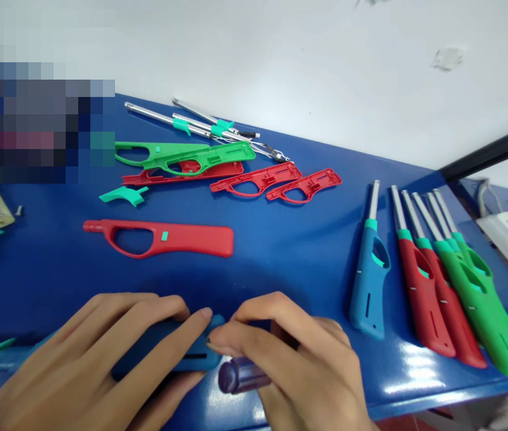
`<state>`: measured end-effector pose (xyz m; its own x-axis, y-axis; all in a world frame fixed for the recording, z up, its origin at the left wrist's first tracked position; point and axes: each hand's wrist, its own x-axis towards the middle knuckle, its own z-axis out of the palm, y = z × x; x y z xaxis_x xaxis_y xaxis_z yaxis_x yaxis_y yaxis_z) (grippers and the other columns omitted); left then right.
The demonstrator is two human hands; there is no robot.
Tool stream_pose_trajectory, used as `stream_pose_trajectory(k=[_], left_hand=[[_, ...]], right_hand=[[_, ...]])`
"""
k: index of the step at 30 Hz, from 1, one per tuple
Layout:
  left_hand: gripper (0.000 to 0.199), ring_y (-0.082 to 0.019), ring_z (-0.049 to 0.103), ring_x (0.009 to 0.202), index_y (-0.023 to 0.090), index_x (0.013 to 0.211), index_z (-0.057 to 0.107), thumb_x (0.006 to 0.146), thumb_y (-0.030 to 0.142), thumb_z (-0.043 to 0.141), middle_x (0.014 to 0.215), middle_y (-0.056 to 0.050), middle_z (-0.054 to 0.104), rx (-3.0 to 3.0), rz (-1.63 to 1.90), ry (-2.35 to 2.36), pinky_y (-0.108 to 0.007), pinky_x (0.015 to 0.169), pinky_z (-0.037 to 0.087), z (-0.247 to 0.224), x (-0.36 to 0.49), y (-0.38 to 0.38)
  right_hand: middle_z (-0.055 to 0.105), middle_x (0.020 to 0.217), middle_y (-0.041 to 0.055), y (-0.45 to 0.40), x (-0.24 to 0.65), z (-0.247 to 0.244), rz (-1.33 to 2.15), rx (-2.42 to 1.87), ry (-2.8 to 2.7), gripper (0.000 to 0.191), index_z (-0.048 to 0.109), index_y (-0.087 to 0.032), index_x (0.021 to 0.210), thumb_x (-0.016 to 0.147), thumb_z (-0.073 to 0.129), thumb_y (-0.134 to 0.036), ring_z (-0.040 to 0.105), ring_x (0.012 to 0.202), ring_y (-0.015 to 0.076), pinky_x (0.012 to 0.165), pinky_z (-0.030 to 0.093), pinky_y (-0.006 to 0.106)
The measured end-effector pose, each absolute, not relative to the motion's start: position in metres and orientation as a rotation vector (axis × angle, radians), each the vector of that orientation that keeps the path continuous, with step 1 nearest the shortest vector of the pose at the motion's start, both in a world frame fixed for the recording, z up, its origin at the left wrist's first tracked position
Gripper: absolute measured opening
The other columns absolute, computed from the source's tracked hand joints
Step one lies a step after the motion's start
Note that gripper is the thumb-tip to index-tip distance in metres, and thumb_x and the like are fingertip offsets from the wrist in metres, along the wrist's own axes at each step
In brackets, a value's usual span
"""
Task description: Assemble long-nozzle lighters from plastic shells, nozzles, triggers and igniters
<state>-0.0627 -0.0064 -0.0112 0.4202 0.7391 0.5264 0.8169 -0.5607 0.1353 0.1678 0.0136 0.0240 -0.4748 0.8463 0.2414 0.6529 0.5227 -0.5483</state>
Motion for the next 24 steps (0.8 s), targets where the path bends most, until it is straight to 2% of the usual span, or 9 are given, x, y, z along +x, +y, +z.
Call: stream_pose_trajectory(k=[4, 8, 12, 24], left_hand=[[0.025, -0.028, 0.061, 0.101, 0.019, 0.126, 0.065, 0.106, 0.023, 0.05, 0.114, -0.005, 0.07, -2.558, -0.794, -1.409, -0.043, 0.09, 0.046, -0.0096, -0.0608, -0.0052], [0.025, -0.027, 0.06, 0.098, 0.018, 0.123, 0.066, 0.107, 0.021, 0.047, 0.109, -0.005, 0.071, -2.544, -0.84, -1.403, -0.042, 0.089, 0.045, -0.0059, -0.0611, -0.0054], [0.024, -0.027, 0.06, 0.098, 0.018, 0.122, 0.066, 0.106, 0.018, 0.047, 0.109, -0.004, 0.071, -2.576, -0.828, -1.4, -0.042, 0.089, 0.044, -0.0049, -0.0623, -0.0058], [0.023, -0.028, 0.062, 0.099, 0.019, 0.123, 0.066, 0.107, 0.023, 0.049, 0.112, -0.005, 0.071, -2.568, -0.809, -1.402, -0.044, 0.089, 0.047, -0.0058, -0.0632, -0.0078]], right_hand=[[0.076, 0.103, -0.0009, 0.0045, 0.1651, 0.0176, 0.412, -1.263, -2.229, 0.035, 0.079, -0.031, 0.107, 0.101, 0.048, -0.016, 0.077, 0.076, 0.0136, 0.064, 0.061, 0.024], [0.078, 0.094, 0.0014, 0.0015, 0.1588, 0.0141, 0.324, -1.219, -2.195, 0.04, 0.081, -0.029, 0.099, 0.109, 0.043, -0.029, 0.076, 0.07, 0.0149, 0.063, 0.063, 0.024], [0.078, 0.093, 0.0023, 0.0035, 0.1617, 0.0163, 0.325, -1.177, -2.26, 0.046, 0.083, -0.03, 0.1, 0.11, 0.04, -0.041, 0.077, 0.071, 0.0171, 0.065, 0.066, 0.025], [0.078, 0.091, 0.0027, 0.004, 0.162, 0.0161, 0.318, -1.218, -2.239, 0.046, 0.085, -0.032, 0.099, 0.111, 0.041, -0.041, 0.076, 0.071, 0.0171, 0.058, 0.064, 0.025]])
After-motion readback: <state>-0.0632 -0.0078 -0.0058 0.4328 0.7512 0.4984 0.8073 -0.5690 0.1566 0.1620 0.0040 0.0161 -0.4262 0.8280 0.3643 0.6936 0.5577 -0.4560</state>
